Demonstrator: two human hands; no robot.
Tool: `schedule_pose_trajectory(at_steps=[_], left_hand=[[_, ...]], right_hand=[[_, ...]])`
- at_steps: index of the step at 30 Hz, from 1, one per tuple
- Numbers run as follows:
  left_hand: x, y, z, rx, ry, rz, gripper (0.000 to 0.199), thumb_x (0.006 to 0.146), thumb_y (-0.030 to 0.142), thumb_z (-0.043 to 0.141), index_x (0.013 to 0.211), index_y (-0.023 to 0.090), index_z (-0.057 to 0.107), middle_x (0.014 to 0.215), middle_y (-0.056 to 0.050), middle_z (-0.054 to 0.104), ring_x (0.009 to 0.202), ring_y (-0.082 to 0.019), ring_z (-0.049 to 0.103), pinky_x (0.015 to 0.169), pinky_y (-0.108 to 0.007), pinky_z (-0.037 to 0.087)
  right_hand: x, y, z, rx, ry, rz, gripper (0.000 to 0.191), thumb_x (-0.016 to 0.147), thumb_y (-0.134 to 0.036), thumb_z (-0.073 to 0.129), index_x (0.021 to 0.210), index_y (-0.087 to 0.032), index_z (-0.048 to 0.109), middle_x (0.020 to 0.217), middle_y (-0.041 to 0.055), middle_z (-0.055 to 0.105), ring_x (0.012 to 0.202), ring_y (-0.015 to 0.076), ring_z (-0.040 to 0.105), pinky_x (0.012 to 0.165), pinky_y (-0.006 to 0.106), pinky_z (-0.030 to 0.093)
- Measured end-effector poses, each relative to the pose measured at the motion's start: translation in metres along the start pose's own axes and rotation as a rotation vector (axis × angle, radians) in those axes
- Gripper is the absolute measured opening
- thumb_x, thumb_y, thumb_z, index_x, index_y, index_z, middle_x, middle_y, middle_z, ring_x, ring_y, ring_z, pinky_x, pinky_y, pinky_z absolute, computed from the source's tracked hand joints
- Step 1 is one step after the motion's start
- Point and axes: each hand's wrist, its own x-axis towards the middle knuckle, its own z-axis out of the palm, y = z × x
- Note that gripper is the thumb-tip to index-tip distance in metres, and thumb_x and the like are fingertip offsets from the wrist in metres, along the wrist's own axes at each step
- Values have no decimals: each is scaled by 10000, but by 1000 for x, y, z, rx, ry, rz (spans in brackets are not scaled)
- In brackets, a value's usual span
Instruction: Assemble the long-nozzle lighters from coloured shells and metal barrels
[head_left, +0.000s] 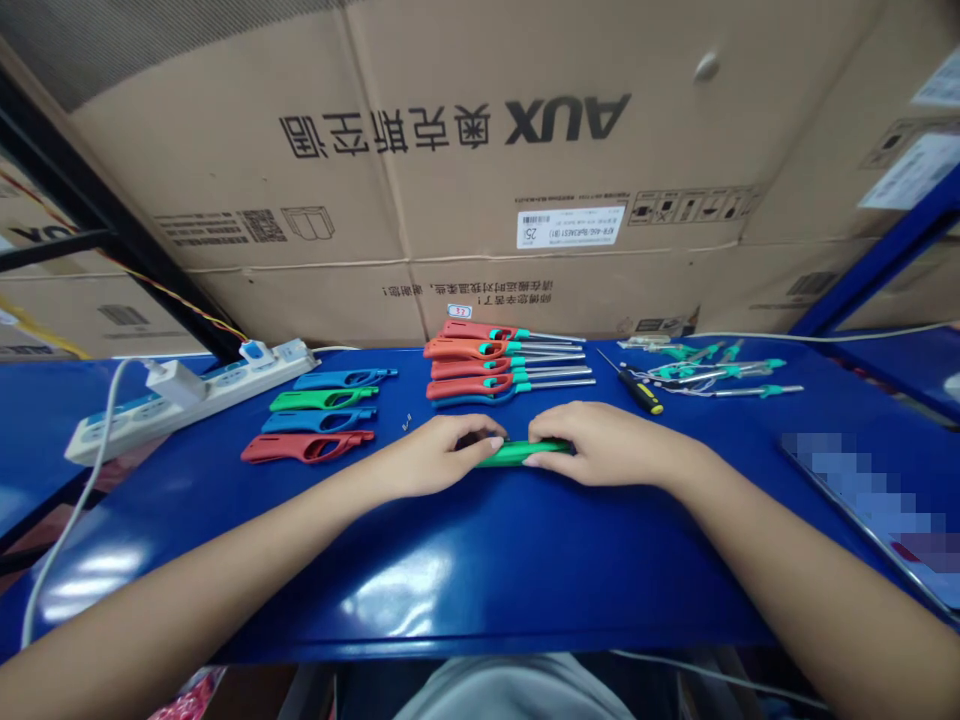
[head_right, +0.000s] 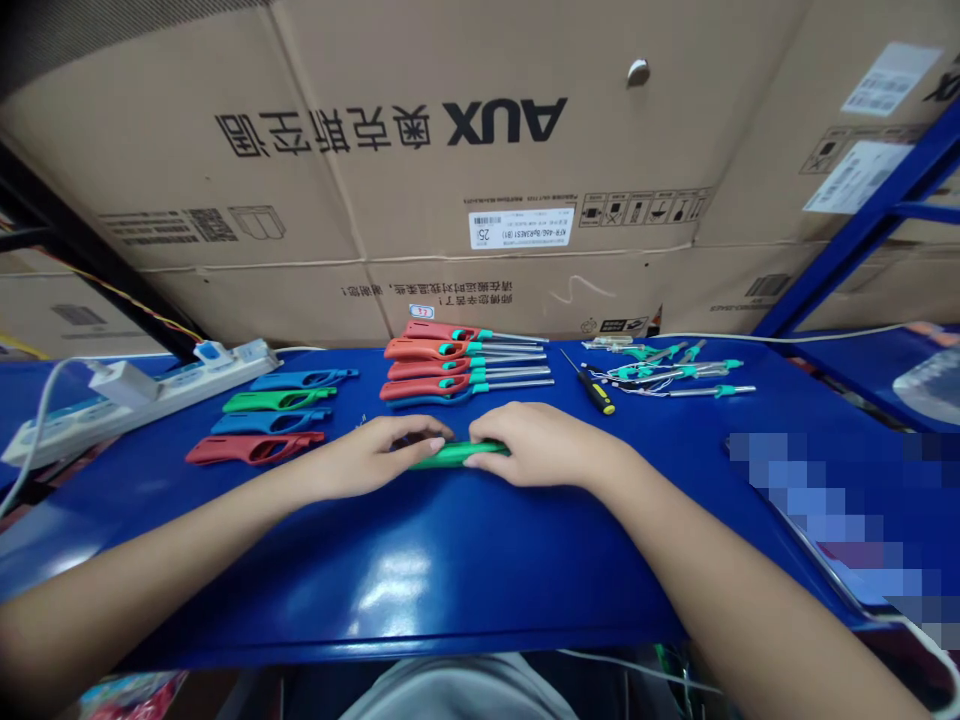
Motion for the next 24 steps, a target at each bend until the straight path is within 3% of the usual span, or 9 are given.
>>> schedule_pose_trajectory(at_steps=[5, 8, 11, 15, 19, 24], left_hand=[[-13, -7, 4, 147, 109, 65, 337, 933, 367, 642, 1238, 223, 642, 1197, -62, 710, 1032, -232, 677, 908, -365, 535], [-16, -14, 8, 215, 173, 97, 367, 942, 332, 638, 1294, 232, 605, 1222, -72, 686, 1067, -240, 669, 937, -383, 546], [-17, -21, 12, 277, 186, 120, 400, 957, 349, 629, 1338, 241, 583, 1264, -80, 641, 1131, -248, 645, 998, -401, 535], [-18, -27, 15, 349, 211, 153, 449, 944, 388, 654, 1368, 263, 576, 1332, -90, 590, 1224, -273, 589, 1061, -439, 506], [-19, -29, 16, 395, 224, 164, 483, 956, 400, 633, 1412, 267, 550, 1346, -100, 586, 1231, -286, 578, 1048, -461, 510], [-19, -30, 19, 441, 210, 152, 515, 971, 424, 600, 1438, 221, 525, 1347, -118, 590, 1213, -291, 574, 1037, -477, 503]], right_hand=[[-1, 19, -4, 161, -171, 140, 252, 1008, -379, 505, 912, -199, 652, 777, 11, 685, 646, 134, 574, 575, 237, 370], [2, 25, 0, 174, -133, 203, 216, 1017, -364, 484, 1097, -196, 594, 816, 28, 710, 658, 148, 598, 589, 242, 394], [3, 26, 5, 98, -95, 238, 303, 1007, -428, 498, 1219, -212, 531, 880, 49, 713, 670, 166, 611, 586, 250, 402], [1, 26, 9, -31, -69, 257, 414, 953, -472, 585, 1270, -218, 504, 883, 64, 701, 637, 184, 618, 533, 254, 372], [1, 26, 9, -134, -13, 243, 431, 959, -435, 585, 1301, -197, 477, 966, 102, 726, 742, 220, 672, 584, 267, 393], [4, 26, 6, -209, 7, 243, 325, 977, -404, 562, 1228, -201, 524, 906, 75, 737, 704, 206, 654, 585, 269, 362]])
